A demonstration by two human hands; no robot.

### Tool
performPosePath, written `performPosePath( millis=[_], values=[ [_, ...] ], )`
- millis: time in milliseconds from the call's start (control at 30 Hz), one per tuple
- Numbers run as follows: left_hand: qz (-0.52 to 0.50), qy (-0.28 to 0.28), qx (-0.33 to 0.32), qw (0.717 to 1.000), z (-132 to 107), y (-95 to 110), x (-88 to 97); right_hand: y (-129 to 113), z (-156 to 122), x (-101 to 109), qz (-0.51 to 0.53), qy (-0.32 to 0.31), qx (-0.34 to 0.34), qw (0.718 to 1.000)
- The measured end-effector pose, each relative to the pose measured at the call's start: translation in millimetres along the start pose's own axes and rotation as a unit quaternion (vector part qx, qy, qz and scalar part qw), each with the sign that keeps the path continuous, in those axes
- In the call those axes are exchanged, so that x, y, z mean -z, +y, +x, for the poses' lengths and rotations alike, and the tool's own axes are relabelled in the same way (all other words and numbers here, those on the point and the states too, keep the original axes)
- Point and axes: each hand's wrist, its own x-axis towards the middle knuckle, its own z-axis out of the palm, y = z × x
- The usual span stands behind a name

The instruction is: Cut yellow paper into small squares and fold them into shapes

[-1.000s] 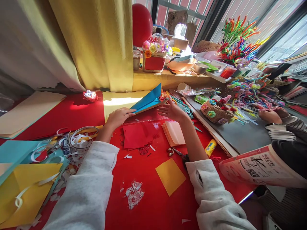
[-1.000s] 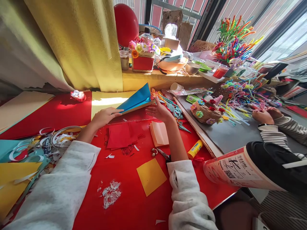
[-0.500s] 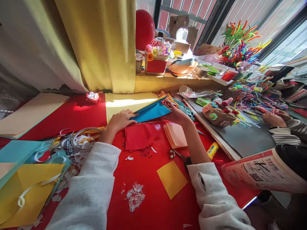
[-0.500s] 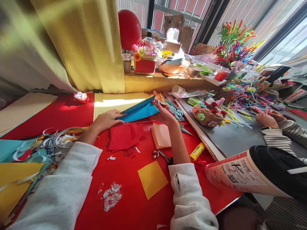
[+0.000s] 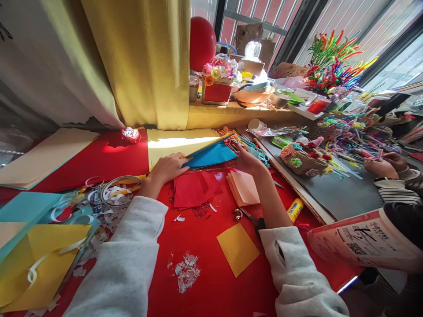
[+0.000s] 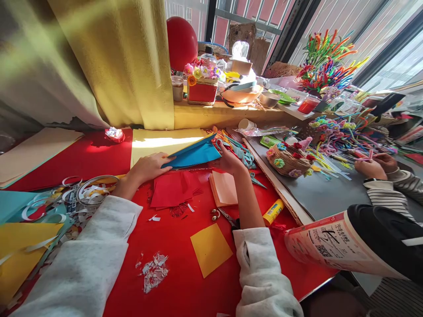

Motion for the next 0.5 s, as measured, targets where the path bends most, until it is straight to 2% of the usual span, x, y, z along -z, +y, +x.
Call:
performPosePath(
  millis=[500],
  values=[
    [-0.013,0.019,0.0,1.0,0.3,-2.5,-3.9,3.1,0.1,3.4,-0.004,0.019,0.002,1.0]
  ],
)
